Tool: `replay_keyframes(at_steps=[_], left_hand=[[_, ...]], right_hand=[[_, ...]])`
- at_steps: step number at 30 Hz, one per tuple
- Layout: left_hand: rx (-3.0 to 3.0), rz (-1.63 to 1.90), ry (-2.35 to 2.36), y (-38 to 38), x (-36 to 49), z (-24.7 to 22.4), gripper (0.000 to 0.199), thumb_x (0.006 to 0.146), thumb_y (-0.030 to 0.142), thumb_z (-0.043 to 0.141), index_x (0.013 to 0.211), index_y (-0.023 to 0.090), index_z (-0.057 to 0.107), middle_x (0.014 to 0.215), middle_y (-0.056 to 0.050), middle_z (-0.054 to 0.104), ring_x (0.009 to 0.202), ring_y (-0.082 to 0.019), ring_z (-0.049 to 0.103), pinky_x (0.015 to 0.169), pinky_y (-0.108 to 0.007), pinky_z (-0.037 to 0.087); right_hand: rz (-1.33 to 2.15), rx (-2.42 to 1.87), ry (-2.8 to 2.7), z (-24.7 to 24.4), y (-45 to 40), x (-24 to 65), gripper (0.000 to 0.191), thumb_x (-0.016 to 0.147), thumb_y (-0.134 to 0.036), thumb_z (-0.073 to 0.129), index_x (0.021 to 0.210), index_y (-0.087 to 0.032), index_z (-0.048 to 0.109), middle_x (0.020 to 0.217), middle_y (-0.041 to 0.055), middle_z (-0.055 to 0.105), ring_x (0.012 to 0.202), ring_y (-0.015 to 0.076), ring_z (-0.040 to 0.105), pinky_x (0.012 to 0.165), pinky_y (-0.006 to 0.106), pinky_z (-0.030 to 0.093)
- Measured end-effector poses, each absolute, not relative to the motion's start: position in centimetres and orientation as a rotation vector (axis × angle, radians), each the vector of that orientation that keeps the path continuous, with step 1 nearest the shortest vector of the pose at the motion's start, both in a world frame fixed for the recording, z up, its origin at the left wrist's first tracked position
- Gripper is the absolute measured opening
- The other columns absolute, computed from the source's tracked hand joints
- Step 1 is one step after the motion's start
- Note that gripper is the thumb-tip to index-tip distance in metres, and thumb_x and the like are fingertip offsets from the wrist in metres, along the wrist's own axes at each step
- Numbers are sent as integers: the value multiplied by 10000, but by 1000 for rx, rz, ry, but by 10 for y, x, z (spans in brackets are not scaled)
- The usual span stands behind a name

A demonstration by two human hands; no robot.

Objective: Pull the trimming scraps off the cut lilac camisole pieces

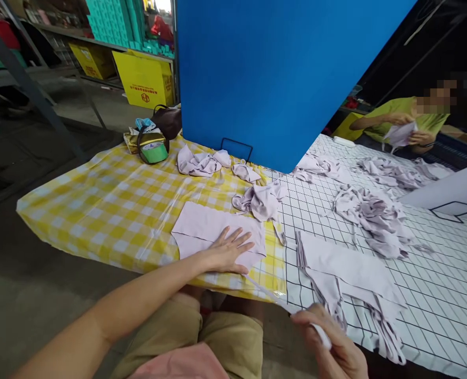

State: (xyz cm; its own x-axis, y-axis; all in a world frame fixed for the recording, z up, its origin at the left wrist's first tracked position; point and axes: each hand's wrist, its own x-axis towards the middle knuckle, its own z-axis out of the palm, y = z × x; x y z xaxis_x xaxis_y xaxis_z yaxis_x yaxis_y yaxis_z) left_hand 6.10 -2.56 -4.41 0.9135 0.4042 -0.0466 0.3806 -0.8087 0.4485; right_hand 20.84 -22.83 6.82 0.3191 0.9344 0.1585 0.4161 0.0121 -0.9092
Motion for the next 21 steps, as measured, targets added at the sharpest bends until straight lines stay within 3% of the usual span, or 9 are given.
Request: replay_keyframes(at_steps=[4,6,10,13,15,18,21], left_hand=[[2602,89,567,-25,60,-44,776,778,629,450,1402,239,207,1500,-84,65,1372,-281,-19,1060,-532,-52],[2591,102,565,-25,60,-44,763,778,619,462,1395,237,225,1498,-91,84,1372,-287,-6,1059,-539,-44],[2543,168,566,-29,60,-37,706,782,504,547,1360,195,285,1480,-133,171,1365,-305,60,1056,-555,7],[2439,378,624,-42,60,-15,375,841,303,514,1188,170,461,1306,-112,469,1268,-234,342,1077,-479,83],[2316,527,626,-52,59,6,148,870,229,453,980,178,538,1038,-26,613,1024,-143,533,1078,-390,144],[2178,598,582,-64,56,32,106,866,234,459,804,179,527,815,38,610,781,-97,554,1040,-340,215],[2113,582,577,-67,54,42,129,855,220,458,745,175,508,763,36,594,754,-108,534,993,-335,262]], right_hand=[[616,-1439,-1160,75,-216,208,210,852,-336,504,723,-221,622,850,47,529,867,188,521,746,291,445],[668,-1337,-1063,77,-209,204,205,861,-339,491,731,-223,600,829,38,528,872,189,522,775,318,439],[701,-1479,-933,74,-192,197,266,840,-394,511,670,-194,560,640,-2,476,627,133,458,586,242,400],[732,-1716,-951,64,-178,195,323,806,-464,519,651,-182,547,543,-33,402,513,107,361,477,216,326],[703,-1806,-1027,56,-169,193,347,791,-498,506,663,-179,554,542,-28,422,506,110,363,465,217,321],[633,-1870,-1180,48,-159,188,366,797,-505,475,657,-177,553,544,-19,463,506,116,389,462,216,321],[565,-1903,-1304,43,-154,181,372,829,-487,425,671,-175,551,509,-31,454,460,105,375,440,210,303]])
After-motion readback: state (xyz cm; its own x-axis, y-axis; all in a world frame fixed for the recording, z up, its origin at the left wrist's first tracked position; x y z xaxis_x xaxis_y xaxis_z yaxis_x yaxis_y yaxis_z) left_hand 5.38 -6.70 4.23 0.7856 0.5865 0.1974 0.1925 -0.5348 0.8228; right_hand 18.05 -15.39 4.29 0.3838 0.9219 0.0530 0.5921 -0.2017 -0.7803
